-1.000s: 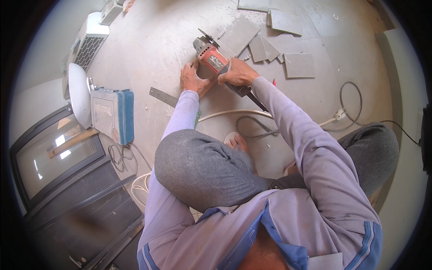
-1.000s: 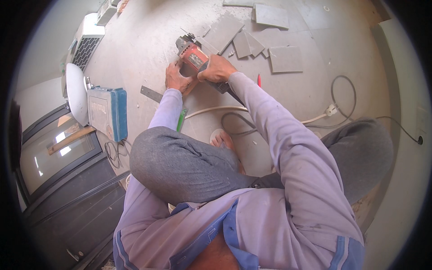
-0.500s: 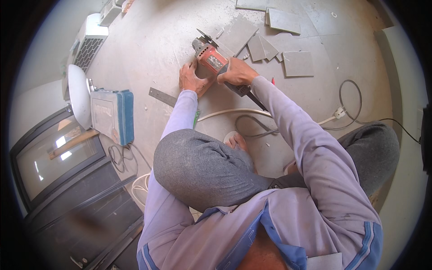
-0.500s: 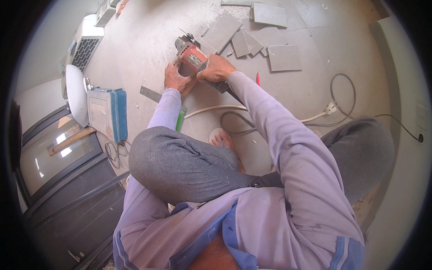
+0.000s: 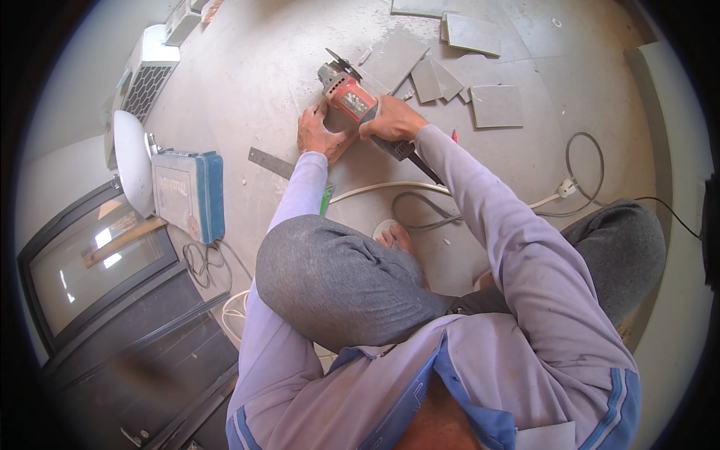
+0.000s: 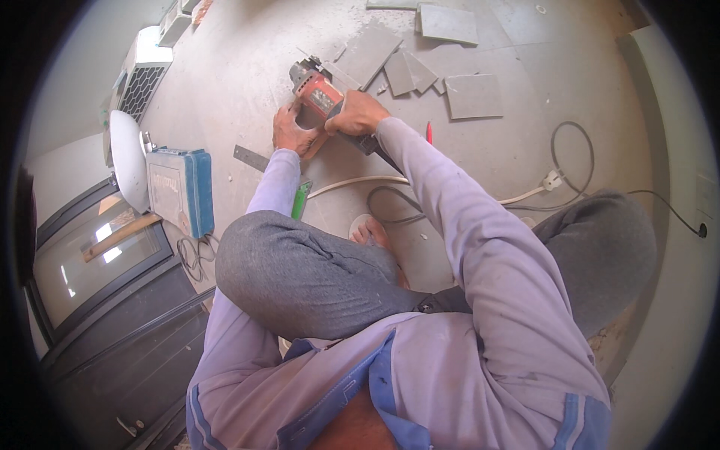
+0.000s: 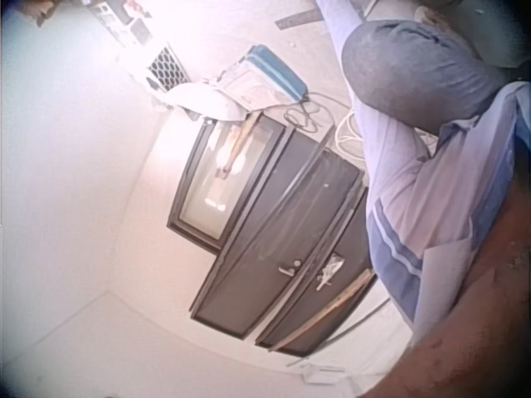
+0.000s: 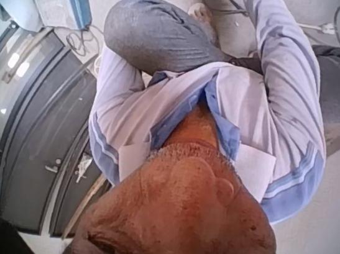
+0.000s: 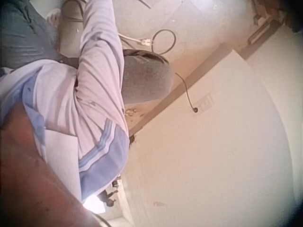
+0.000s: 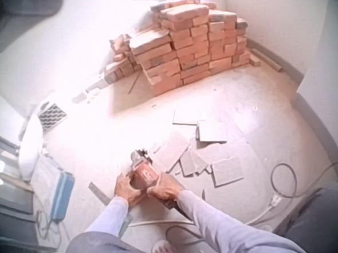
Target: The person measures a ceramic tile using a metal ruler and a red marker, then uses an angle grinder to cut the tile along the marked line. The person is sitting on the floor during the process.
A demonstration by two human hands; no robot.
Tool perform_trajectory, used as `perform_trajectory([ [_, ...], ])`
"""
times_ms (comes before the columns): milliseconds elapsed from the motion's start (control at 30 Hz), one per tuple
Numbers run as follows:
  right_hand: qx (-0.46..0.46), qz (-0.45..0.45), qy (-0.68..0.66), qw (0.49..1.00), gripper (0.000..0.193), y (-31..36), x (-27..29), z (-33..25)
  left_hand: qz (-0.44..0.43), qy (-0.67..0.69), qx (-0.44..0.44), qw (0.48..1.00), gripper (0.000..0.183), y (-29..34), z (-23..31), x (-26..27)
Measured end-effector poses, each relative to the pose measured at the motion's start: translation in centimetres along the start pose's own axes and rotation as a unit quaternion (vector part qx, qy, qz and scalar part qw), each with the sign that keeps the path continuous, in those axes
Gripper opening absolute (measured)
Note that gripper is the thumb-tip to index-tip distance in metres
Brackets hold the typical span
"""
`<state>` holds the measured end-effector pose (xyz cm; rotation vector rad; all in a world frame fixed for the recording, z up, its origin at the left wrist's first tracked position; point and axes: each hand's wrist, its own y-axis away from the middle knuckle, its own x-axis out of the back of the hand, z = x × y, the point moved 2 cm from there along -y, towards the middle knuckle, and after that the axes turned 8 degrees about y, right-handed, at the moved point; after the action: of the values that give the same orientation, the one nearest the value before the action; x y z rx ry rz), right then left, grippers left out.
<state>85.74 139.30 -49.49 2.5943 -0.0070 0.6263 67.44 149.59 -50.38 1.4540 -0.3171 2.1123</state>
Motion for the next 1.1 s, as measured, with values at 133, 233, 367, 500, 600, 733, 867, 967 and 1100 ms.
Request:
perform_trajectory([
  [133, 0.011, 0.002, -0.004, 1.0, 0.055, 0.5, 0.0, -0.1, 0.002, 0.001, 0.001, 1.0, 0.102, -0.2, -0.1, -0.1],
  [233, 0.009, 0.001, -0.005, 1.0, 0.054, 0.7, 0.1, 0.0, 0.001, 0.003, 0.002, 1.0, 0.104, -0.4, -0.4, -0.2],
  [367, 0.011, 0.012, 0.007, 1.0, 0.054, 0.6, -0.1, 0.5, 0.007, 0.01, 0.004, 1.0, 0.107, -0.4, -0.2, -0.4],
  [500, 0.014, 0.012, 0.013, 1.0, 0.055, 1.0, -0.1, 0.4, 0.0, 0.015, -0.006, 1.0, 0.107, -0.6, -0.8, -0.4],
  [600, 0.01, 0.008, 0.015, 1.0, 0.055, 1.2, -0.1, 0.5, 0.0, 0.016, -0.006, 1.0, 0.107, -0.6, -1.1, -0.7],
  [733, 0.016, 0.011, 0.011, 1.0, 0.054, 1.2, -0.1, 0.7, 0.027, 0.024, -0.039, 0.999, 0.094, -0.5, -1.3, -0.8],
  [867, 0.013, 0.001, 0.003, 1.0, 0.053, 0.9, 0.0, 0.5, 0.03, 0.033, -0.038, 0.998, 0.091, -0.4, -0.9, -0.7],
  [967, 0.008, -0.001, 0.005, 1.0, 0.053, 0.8, 0.0, 0.5, 0.001, 0.021, -0.005, 1.0, 0.106, -0.4, -0.3, -0.4],
  [1100, 0.007, -0.005, 0.006, 1.0, 0.054, 0.2, 0.0, 0.5, 0.01, 0.014, -0.015, 1.0, 0.104, -0.5, -0.7, -0.6],
])
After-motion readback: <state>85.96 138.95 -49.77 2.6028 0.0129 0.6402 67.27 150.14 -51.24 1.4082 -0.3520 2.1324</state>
